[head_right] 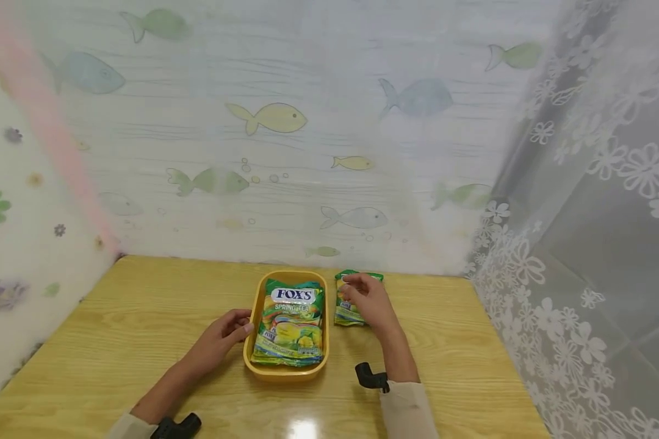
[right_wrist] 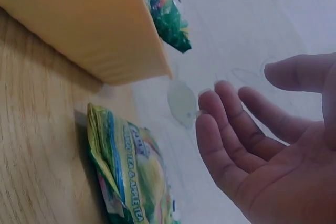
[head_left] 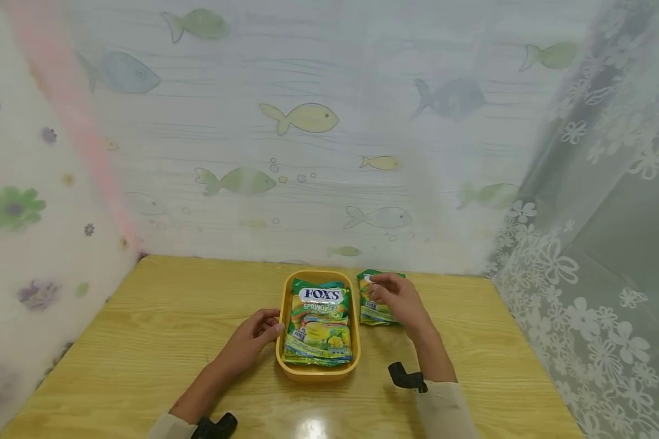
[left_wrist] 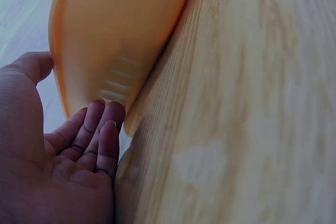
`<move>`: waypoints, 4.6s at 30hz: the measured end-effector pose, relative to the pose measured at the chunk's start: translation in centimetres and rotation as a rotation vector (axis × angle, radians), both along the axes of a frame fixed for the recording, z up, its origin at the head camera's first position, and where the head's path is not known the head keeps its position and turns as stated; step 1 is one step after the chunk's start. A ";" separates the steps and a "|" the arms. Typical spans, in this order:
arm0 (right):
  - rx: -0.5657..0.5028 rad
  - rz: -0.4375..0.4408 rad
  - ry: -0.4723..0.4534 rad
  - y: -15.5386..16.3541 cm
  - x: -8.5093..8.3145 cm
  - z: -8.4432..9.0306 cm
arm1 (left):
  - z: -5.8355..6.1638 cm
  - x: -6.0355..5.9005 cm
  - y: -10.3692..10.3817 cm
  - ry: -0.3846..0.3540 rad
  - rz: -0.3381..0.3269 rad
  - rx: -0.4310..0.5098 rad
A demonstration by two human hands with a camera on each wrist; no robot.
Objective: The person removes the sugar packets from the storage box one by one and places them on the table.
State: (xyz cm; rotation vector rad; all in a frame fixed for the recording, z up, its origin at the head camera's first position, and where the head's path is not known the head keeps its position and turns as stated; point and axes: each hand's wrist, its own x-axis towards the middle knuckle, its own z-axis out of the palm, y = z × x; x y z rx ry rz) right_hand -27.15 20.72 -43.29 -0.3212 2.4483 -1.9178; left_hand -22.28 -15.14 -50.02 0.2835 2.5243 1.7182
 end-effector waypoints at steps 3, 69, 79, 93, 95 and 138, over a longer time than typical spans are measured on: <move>0.025 0.046 0.007 -0.7 0.0 0.1 | 0.0 -0.1 -0.2 -0.003 0.012 0.004; 0.109 0.284 -0.225 -7.8 2.9 -1.3 | -1.1 -0.4 -0.5 -0.005 0.013 0.013; 0.091 0.288 -0.199 -8.1 2.9 -1.3 | -1.4 -0.7 -0.6 -0.014 0.011 0.036; 0.120 0.165 -0.170 -7.9 2.1 -1.3 | -1.9 -2.0 -1.2 0.009 -0.041 0.037; 0.099 0.158 -0.164 -7.8 1.8 -1.1 | -1.9 -2.3 -1.3 0.016 -0.051 0.038; -0.160 0.111 -0.156 3.1 3.2 2.7 | -0.8 3.7 1.2 0.009 0.042 0.012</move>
